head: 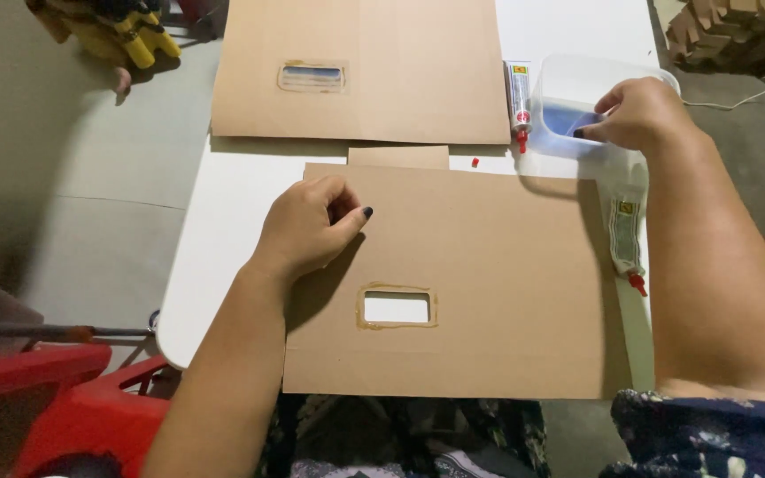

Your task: Applying glue to a cardboard cutout and attaching a transparent plastic window to assemble a package.

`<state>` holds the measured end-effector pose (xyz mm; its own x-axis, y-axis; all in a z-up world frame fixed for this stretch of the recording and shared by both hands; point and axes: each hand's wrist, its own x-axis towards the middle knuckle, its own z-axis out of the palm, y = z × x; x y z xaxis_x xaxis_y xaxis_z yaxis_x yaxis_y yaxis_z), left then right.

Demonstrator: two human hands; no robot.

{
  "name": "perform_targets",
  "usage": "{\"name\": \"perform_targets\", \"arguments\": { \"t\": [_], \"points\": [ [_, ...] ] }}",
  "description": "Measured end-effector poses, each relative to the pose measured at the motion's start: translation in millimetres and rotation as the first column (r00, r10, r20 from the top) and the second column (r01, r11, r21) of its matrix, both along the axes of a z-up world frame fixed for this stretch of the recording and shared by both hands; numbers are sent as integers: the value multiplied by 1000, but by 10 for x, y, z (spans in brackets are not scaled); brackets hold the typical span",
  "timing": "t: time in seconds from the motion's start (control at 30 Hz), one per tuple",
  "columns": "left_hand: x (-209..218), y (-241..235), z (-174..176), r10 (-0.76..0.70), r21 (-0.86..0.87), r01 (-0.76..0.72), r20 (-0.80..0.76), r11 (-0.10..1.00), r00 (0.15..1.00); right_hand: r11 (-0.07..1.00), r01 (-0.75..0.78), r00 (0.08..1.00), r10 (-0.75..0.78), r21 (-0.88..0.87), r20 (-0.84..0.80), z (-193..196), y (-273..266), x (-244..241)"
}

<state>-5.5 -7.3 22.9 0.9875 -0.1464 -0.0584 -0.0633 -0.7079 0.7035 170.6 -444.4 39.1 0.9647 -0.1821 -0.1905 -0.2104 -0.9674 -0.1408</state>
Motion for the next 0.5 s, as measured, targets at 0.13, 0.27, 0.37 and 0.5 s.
{"name": "perform_targets", "arguments": {
  "t": [0.13,0.27,0.37,0.5],
  "points": [
    [6,3,11,-9,1,9,-5,1000,1000,995,83,996,-84,49,32,230,141,-114],
    [8,-8,9,-18,0,18,11,1000,1000,992,71,995,-77,105,57,442,263,-357],
    [6,-12,-2,-22,8,22,21,1000,1000,971,98,993,-109,217,37,577,362,-533],
    [5,-11,-4,-18,13,18,31,1000,999,934,-5,983,-61,357,172,512,222,-612]
  ]
}}
